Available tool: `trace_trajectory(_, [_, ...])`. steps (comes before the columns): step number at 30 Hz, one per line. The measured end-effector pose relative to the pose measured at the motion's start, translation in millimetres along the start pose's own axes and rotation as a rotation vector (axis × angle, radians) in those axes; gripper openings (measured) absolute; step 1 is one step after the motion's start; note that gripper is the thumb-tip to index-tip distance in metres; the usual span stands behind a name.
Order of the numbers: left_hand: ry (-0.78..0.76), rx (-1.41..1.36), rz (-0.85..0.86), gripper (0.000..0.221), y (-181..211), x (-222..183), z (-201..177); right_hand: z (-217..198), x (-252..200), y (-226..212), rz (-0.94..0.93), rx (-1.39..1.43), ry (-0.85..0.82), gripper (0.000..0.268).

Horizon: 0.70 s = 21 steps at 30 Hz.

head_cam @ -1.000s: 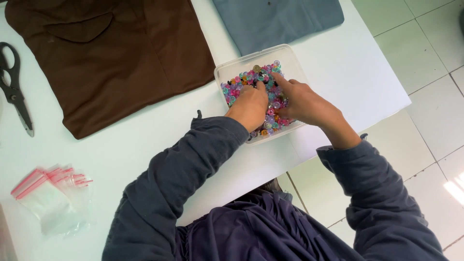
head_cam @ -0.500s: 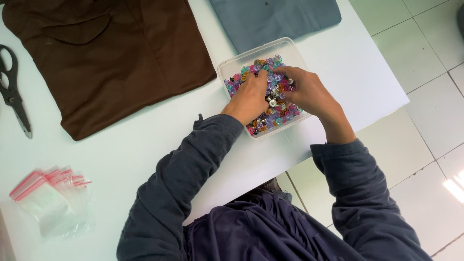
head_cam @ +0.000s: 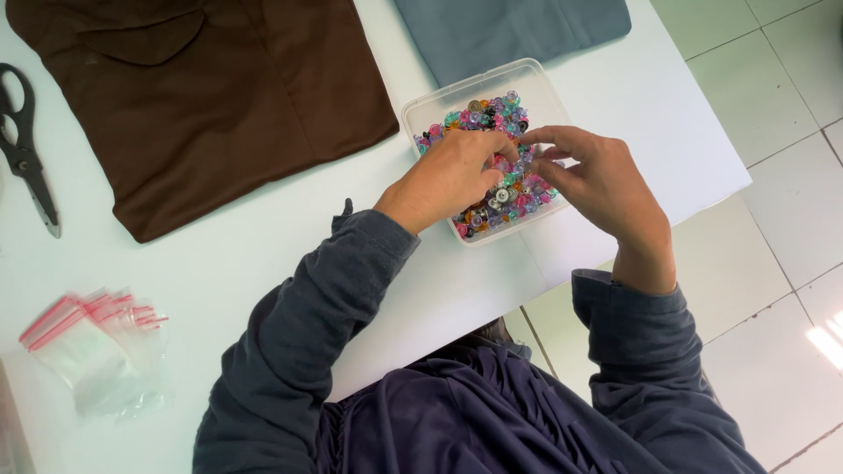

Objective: Sorting small orange buttons from a mixed container and placing them into small plastic zip-lock bags.

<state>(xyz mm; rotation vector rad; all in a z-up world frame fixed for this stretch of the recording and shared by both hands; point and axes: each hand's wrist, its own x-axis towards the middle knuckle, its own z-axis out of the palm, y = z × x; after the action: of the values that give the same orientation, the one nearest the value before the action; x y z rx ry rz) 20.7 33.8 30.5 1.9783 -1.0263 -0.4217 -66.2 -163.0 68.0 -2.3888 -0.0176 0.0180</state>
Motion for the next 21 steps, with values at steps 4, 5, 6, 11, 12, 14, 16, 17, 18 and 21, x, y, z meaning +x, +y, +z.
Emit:
trace_trajectory(4, [0.133, 0.111, 0.024, 0.026, -21, 15, 20, 6, 4, 10, -0.01, -0.071, 0.012, 0.024])
trace_trajectory(5, [0.178, 0.166, 0.01, 0.024, -26, 20, 24, 10, 7, 16, -0.016, -0.08, 0.036, 0.021])
trace_trajectory(6, [0.224, 0.221, -0.004, 0.023, -30, 25, 27, 13, 9, 22, -0.022, -0.089, 0.061, 0.018])
trace_trajectory(11, [0.242, 0.328, -0.009, 0.007, -63, 39, 57, 40, 25, 49, -0.028, -0.173, 0.047, 0.018])
trace_trajectory(12, [0.219, 0.325, -0.031, 0.01, -69, 40, 62, 45, 29, 52, -0.026, -0.208, 0.02, 0.02])
trace_trajectory(14, [0.218, 0.343, -0.034, 0.01, -72, 43, 64, 47, 29, 47, -0.011, -0.244, 0.014, 0.02])
trace_trajectory(16, [0.216, 0.36, -0.038, 0.009, -73, 44, 66, 50, 31, 46, 0.004, -0.279, 0.005, 0.02])
trace_trajectory(17, [0.213, 0.354, -0.043, 0.01, -72, 43, 66, 51, 32, 48, 0.011, -0.289, 0.0, 0.02])
trace_trajectory(18, [0.211, 0.349, -0.047, 0.01, -71, 42, 65, 53, 34, 50, 0.017, -0.299, -0.003, 0.02])
trace_trajectory(21, [0.205, 0.357, -0.04, 0.011, -78, 44, 68, 57, 33, 60, 0.045, -0.207, 0.0, 0.017])
